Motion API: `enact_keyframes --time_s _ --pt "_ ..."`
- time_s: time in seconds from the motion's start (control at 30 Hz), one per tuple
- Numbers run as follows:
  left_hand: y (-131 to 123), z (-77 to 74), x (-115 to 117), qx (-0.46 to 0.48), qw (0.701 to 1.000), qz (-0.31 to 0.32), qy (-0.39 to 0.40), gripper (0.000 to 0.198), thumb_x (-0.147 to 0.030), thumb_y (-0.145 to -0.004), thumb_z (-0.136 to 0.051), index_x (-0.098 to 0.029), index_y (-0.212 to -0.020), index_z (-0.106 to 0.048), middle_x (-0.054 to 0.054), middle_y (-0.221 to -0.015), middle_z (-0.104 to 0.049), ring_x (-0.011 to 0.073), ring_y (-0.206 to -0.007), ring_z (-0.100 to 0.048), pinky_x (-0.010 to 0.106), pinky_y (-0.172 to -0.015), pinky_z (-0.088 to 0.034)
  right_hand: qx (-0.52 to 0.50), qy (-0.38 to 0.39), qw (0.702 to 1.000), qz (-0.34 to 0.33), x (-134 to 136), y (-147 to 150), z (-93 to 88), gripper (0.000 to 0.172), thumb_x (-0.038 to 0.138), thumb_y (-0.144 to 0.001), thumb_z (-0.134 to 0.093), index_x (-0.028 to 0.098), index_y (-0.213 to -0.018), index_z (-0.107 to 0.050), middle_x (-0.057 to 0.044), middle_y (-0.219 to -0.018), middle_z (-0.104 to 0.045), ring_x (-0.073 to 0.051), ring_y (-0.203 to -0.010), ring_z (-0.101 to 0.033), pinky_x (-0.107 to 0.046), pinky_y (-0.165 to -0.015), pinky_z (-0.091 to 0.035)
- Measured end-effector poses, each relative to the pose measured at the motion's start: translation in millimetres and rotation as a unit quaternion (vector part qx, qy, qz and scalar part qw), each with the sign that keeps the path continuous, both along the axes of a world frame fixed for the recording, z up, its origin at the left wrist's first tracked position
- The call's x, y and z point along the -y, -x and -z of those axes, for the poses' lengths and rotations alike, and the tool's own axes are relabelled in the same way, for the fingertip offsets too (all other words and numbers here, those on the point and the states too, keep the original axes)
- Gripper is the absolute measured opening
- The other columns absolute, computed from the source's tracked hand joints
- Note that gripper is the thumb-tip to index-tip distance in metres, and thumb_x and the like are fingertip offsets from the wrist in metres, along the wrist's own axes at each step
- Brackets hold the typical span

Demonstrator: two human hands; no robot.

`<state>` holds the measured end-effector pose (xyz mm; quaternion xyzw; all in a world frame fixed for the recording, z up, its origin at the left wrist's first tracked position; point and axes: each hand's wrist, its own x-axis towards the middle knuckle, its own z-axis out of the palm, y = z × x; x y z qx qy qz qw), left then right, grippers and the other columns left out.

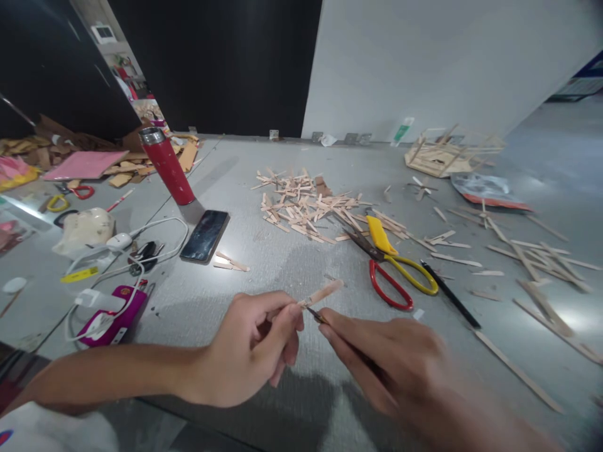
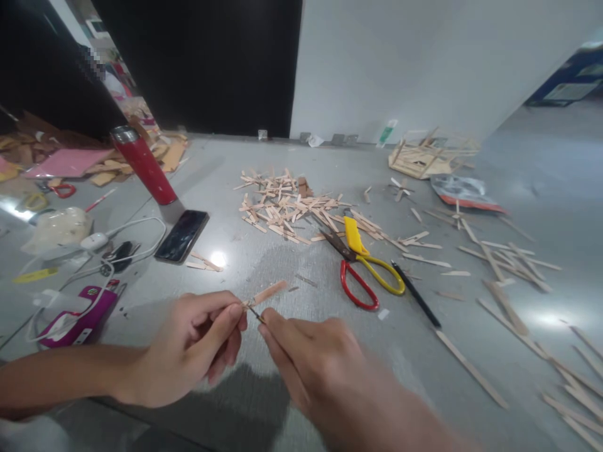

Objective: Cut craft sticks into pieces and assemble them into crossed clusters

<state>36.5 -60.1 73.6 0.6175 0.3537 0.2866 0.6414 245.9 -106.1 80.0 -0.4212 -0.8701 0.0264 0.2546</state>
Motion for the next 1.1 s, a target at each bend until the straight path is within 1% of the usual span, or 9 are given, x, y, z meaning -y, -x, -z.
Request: enact_keyframes --time_s 0.13,0.27,0.43,0.5,0.63,0.73,0.87,0.97,1.1 --pt "-1 -5.1 0 0.031 0.995 0.017 0.097 0.049 -0.064 -0.100 -0.053 -0.019 -0.080 -0.052 -0.006 -0.053 -0.053 0.0036 -0.032 -0.038 0.013 -0.031 -0.032 -0.069 0.087 0.994 -0.006 -9 -3 -10.8 0.038 0.021 -0.110 -0.042 0.020 -0.083 -0.069 0.002 -0.060 -0.063 -0.010 -0.046 -0.051 -0.026 -0.051 -0.035" --pt "0 -10.1 0 0.030 0.993 0.029 0.113 0.049 -0.064 -0.098 -0.054 -0.019 -0.079 -0.053 -0.006 -0.051 -0.052 0.0036 -0.032 -0.037 0.013 -0.031 -0.032 -0.142 0.242 0.960 0.006 -12 -2 -19.5 0.045 0.031 -0.108 -0.048 0.019 -0.069 -0.068 0.004 -0.050 -0.052 -0.008 -0.043 -0.040 -0.024 -0.045 -0.030" --pt "3 -10.8 1 -0.022 0.998 0.010 0.053 0.045 -0.052 -0.100 -0.055 -0.018 -0.071 -0.053 -0.003 -0.049 -0.052 0.0042 -0.036 -0.038 0.013 -0.035 -0.028 -0.261 0.508 0.820 0.028 -12 4 -23.0 0.054 0.054 -0.104 -0.045 0.020 -0.067 -0.064 0.003 -0.050 -0.052 -0.007 -0.033 -0.033 -0.021 -0.031 -0.023" --pt "3 -10.0 1 -0.029 0.999 -0.008 0.026 0.045 -0.048 -0.100 -0.055 -0.018 -0.068 -0.052 -0.003 -0.048 -0.052 0.0044 -0.038 -0.038 0.014 -0.036 -0.026 -0.282 0.535 0.796 0.031 -10 8 -20.2 0.054 0.057 -0.104 -0.042 0.020 -0.072 -0.064 0.003 -0.052 -0.053 -0.007 -0.031 -0.031 -0.021 -0.028 -0.022" --pt "3 -9.3 1 -0.014 0.999 -0.014 0.036 0.043 -0.048 -0.100 -0.054 -0.019 -0.069 -0.051 -0.004 -0.045 -0.049 0.0049 -0.036 -0.036 0.015 -0.036 -0.026 -0.203 0.324 0.922 0.051 -4 14 -9.7 0.051 0.038 -0.107 -0.045 0.021 -0.060 -0.055 0.003 -0.048 -0.050 -0.008 -0.039 -0.044 -0.022 -0.038 -0.031" --pt "2 -9.5 0 -0.004 0.998 -0.011 0.057 0.041 -0.049 -0.099 -0.054 -0.019 -0.073 -0.053 -0.005 -0.044 -0.049 0.0052 -0.034 -0.035 0.016 -0.036 -0.026 -0.138 0.160 0.976 0.051 1 16 -0.6 0.040 0.025 -0.107 -0.047 0.021 -0.070 -0.062 0.004 -0.051 -0.055 -0.009 -0.041 -0.049 -0.023 -0.045 -0.036" --pt "0 -9.9 -1 -0.003 0.998 -0.008 0.068 0.042 -0.051 -0.099 -0.054 -0.018 -0.073 -0.054 -0.005 -0.044 -0.048 0.0055 -0.034 -0.035 0.016 -0.036 -0.027 -0.039 0.005 0.998 0.040 6 8 6.0 0.031 0.013 -0.107 -0.041 0.017 -0.102 -0.072 -0.003 -0.069 -0.073 -0.014 -0.050 -0.065 -0.026 -0.049 -0.046" --pt "-1 -9.7 -3 -0.022 0.997 0.002 0.078 0.042 -0.052 -0.098 -0.055 -0.018 -0.073 -0.055 -0.005 -0.044 -0.049 0.0056 -0.034 -0.036 0.016 -0.036 -0.027 0.074 -0.067 0.995 0.003 8 -1 5.4 0.045 -0.001 -0.097 -0.034 0.010 -0.126 -0.067 -0.008 -0.082 -0.078 -0.017 -0.056 -0.068 -0.029 -0.049 -0.049" --pt "-2 -8.1 -5 -0.061 0.994 0.017 0.089 0.044 -0.055 -0.095 -0.055 -0.018 -0.073 -0.057 -0.005 -0.044 -0.049 0.0058 -0.033 -0.035 0.017 -0.035 -0.024 0.193 -0.103 0.976 -0.020 12 -6 2.4 0.051 -0.004 -0.084 -0.043 0.002 -0.129 -0.065 -0.008 -0.074 -0.073 -0.018 -0.053 -0.063 -0.030 -0.045 -0.047"
